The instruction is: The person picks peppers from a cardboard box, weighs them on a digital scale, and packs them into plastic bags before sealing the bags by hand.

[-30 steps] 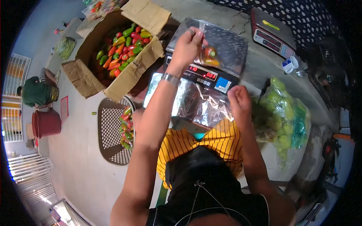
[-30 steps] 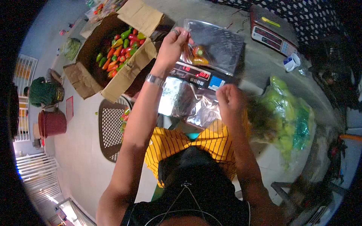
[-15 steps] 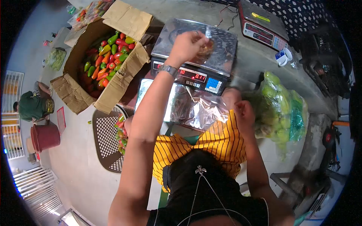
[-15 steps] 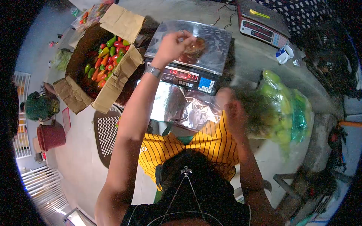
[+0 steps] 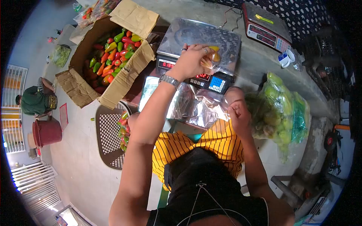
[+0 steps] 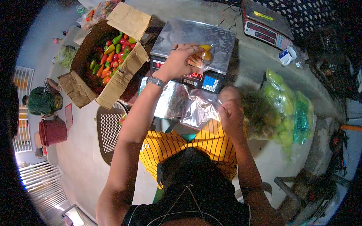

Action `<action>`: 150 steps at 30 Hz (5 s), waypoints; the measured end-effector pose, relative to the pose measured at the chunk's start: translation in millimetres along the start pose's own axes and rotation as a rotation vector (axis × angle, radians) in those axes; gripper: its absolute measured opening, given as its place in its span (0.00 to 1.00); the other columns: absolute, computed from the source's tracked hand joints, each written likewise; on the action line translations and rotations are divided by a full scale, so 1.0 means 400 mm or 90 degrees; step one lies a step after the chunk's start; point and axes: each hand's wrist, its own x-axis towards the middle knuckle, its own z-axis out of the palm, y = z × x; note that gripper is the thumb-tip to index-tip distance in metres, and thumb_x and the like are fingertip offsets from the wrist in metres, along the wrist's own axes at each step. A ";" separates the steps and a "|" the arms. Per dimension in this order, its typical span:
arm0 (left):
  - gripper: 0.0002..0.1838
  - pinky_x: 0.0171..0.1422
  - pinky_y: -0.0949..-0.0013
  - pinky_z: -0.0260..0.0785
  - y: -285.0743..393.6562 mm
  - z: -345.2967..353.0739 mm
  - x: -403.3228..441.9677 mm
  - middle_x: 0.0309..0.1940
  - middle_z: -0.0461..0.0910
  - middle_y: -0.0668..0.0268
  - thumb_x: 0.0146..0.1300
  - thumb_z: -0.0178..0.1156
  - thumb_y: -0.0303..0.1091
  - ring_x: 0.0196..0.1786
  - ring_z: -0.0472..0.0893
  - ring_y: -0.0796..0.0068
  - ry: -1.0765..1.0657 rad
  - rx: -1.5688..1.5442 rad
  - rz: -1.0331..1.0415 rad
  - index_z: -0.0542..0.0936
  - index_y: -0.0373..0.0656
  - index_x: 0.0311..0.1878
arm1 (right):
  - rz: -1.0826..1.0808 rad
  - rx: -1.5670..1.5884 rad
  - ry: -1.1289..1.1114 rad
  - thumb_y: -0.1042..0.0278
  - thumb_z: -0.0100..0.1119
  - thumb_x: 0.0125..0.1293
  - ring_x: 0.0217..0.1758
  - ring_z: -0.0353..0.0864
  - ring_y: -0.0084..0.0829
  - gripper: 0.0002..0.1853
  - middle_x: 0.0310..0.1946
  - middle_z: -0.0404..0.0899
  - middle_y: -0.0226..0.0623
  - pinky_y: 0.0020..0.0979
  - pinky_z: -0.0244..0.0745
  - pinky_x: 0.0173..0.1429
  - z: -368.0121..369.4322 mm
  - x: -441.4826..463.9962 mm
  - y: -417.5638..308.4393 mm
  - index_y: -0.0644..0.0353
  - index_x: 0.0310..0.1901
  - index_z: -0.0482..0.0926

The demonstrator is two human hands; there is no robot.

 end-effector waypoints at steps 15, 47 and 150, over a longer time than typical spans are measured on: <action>0.41 0.75 0.57 0.67 0.081 -0.198 -0.148 0.68 0.78 0.53 0.53 0.74 0.21 0.70 0.77 0.56 0.208 -0.148 -0.155 0.74 0.44 0.73 | 0.096 0.046 -0.012 0.72 0.65 0.70 0.33 0.74 0.21 0.05 0.31 0.77 0.30 0.27 0.71 0.38 -0.020 -0.008 0.008 0.60 0.41 0.77; 0.14 0.41 0.67 0.62 0.531 -0.513 -0.455 0.25 0.81 0.74 0.61 0.74 0.43 0.26 0.76 0.74 0.510 -0.779 0.186 0.78 0.51 0.29 | -0.345 -0.243 -0.029 0.75 0.73 0.60 0.35 0.86 0.42 0.15 0.37 0.84 0.46 0.37 0.80 0.41 0.113 0.352 -0.076 0.61 0.50 0.85; 0.08 0.51 0.72 0.76 0.251 -0.415 -0.409 0.40 0.90 0.62 0.69 0.68 0.28 0.43 0.85 0.78 0.135 -0.295 -0.393 0.87 0.33 0.45 | -0.235 0.183 -0.223 0.72 0.65 0.71 0.30 0.84 0.22 0.06 0.28 0.85 0.36 0.27 0.77 0.37 0.165 0.183 -0.474 0.67 0.40 0.83</action>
